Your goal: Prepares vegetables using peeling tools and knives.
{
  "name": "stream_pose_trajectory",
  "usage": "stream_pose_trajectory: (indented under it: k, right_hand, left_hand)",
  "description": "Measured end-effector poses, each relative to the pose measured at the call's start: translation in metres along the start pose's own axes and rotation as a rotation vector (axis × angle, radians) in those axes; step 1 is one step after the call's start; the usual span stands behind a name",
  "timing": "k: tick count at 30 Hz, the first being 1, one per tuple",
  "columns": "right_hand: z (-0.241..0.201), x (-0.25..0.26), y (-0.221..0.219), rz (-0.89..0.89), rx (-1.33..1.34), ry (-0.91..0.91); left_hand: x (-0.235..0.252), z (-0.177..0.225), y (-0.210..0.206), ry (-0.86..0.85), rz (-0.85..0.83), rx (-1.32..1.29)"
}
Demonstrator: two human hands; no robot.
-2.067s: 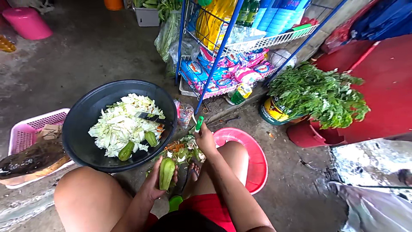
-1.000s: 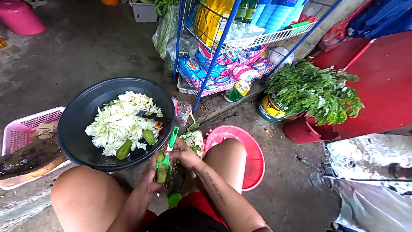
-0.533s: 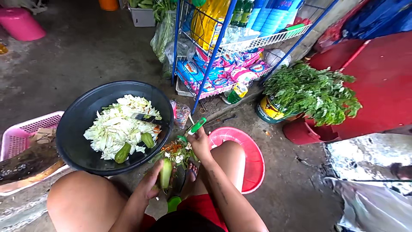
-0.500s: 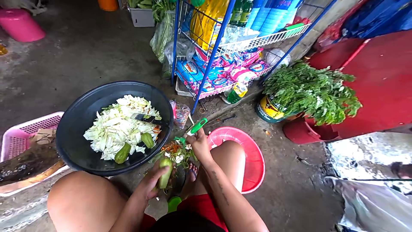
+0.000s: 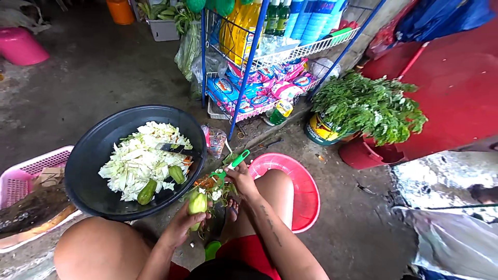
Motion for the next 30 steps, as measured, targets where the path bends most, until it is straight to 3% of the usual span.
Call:
stream_pose_trajectory:
  k: [7,11,16,20,21,23,25,27,30]
  right_hand:
    - [-0.007,-0.051,-0.05,-0.276,0.071,-0.03]
    - [0.006,-0.042,-0.057,-0.333,0.12,-0.117]
    - [-0.003,-0.01,-0.023,-0.052,-0.005,0.001]
    - [-0.029,-0.026,-0.018,0.217,-0.736,0.29]
    - [-0.031,-0.032,-0.022,0.221,-0.778,0.33]
    - [-0.028,-0.042,-0.034,0.075,-0.55,0.264]
    - [-0.014,-0.052,-0.049,-0.129,-0.242,0.074]
    - [0.002,-0.058,-0.062,-0.276,-0.121,-0.057]
    - [0.011,-0.046,-0.062,-0.31,-0.036,-0.11]
  left_hand:
    - [0.008,0.01,0.002,-0.076,0.125,0.062]
    - [0.004,0.011,0.0,-0.101,0.112,0.096]
    - [0.004,0.011,-0.002,-0.115,0.015,-0.042]
    - [0.005,0.004,0.005,-0.012,0.211,-0.118]
    - [0.005,0.003,0.005,0.016,0.243,-0.107]
    - [0.008,0.002,0.004,0.048,0.273,-0.084]
    - [0.009,0.002,0.002,0.059,0.319,-0.071]
    - [0.009,0.002,0.001,0.058,0.361,-0.035]
    - [0.007,0.001,-0.001,0.049,0.316,-0.005]
Point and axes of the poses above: each hand's wrist, its own x-axis towards the middle knuckle, its own y-axis out of the back of the hand, z = x × y, the point moved 6 cm from there along x, towards the middle knuckle, and after that the axes turned 15 degrees about -y, right-handed, at the moved point
